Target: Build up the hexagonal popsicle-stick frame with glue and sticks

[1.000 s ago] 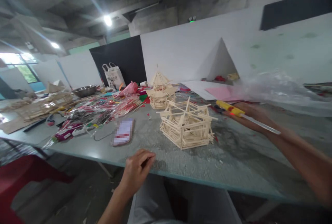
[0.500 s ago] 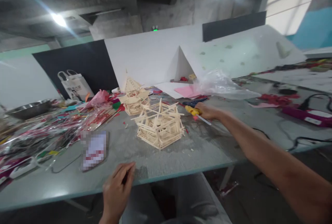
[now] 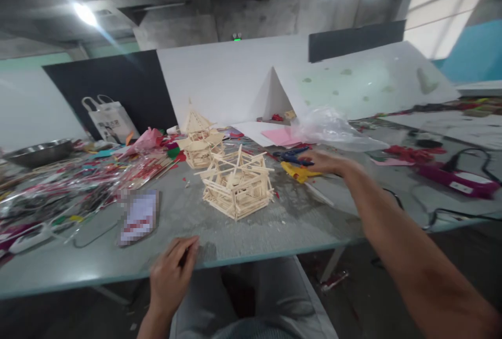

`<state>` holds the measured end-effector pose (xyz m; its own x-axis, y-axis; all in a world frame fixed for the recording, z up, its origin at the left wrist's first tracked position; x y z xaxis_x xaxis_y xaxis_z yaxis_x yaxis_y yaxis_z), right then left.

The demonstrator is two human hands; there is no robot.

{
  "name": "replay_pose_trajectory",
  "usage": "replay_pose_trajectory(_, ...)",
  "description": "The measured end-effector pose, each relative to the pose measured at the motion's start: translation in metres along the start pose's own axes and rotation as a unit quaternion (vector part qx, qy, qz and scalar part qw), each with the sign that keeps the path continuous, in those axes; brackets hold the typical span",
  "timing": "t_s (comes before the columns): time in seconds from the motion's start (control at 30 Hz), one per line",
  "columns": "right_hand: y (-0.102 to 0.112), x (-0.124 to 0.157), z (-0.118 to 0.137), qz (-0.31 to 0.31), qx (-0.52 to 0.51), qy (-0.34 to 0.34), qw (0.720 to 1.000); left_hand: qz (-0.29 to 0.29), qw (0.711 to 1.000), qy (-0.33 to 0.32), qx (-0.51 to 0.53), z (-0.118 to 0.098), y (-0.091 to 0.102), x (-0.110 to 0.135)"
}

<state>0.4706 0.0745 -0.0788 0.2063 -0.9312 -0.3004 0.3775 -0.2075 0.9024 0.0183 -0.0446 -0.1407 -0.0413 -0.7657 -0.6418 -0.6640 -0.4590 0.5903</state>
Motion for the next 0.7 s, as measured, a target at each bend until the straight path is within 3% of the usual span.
replay_pose_trajectory(0.1, 0.027, 0.007, 0.007, -0.106, -0.014, -0.051, 0.993, 0.056, 0.996, 0.051, 0.037, 0.003, 0.001, -0.005)
replay_pose_trajectory(0.17, 0.029, 0.018, 0.02, -0.154, -0.057, -0.081, 0.983, 0.081, 0.991, 0.096, 0.054, 0.008, 0.005, -0.012)
replay_pose_trajectory(0.23, 0.012, 0.032, 0.04, -0.162, -0.139, -0.105, 0.971, 0.081, 0.984, 0.145, 0.068, 0.016, 0.01, -0.026)
replay_pose_trajectory(0.3, -0.022, 0.044, 0.067, -0.115, -0.256, -0.112, 0.953, 0.077, 0.971, 0.197, 0.108, 0.026, 0.009, -0.045)
replay_pose_trajectory(0.43, -0.07, 0.059, 0.099, -0.073, -0.393, -0.171, 0.9, 0.13, 0.893, 0.337, 0.269, 0.045, -0.031, -0.085)
replay_pose_trajectory(0.53, -0.086, 0.053, 0.104, -0.056, -0.454, -0.203, 0.866, 0.158, 0.815, 0.432, 0.353, 0.049, -0.064, -0.099)
replay_pose_trajectory(0.7, -0.103, 0.035, 0.092, -0.049, -0.49, -0.215, 0.843, 0.194, 0.77, 0.465, 0.392, 0.036, -0.09, -0.098)
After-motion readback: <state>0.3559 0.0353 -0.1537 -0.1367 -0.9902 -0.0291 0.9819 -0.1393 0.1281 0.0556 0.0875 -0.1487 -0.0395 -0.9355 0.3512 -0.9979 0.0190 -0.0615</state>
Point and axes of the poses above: each hand's wrist, its own x-axis away from the middle knuckle, its own y-axis out of the back of the hand, z = x × y, the point moved 9 cm from there along -x, towards the middle knuckle, and after that the axes turned 15 degrees about y, right-handed, at the moved point
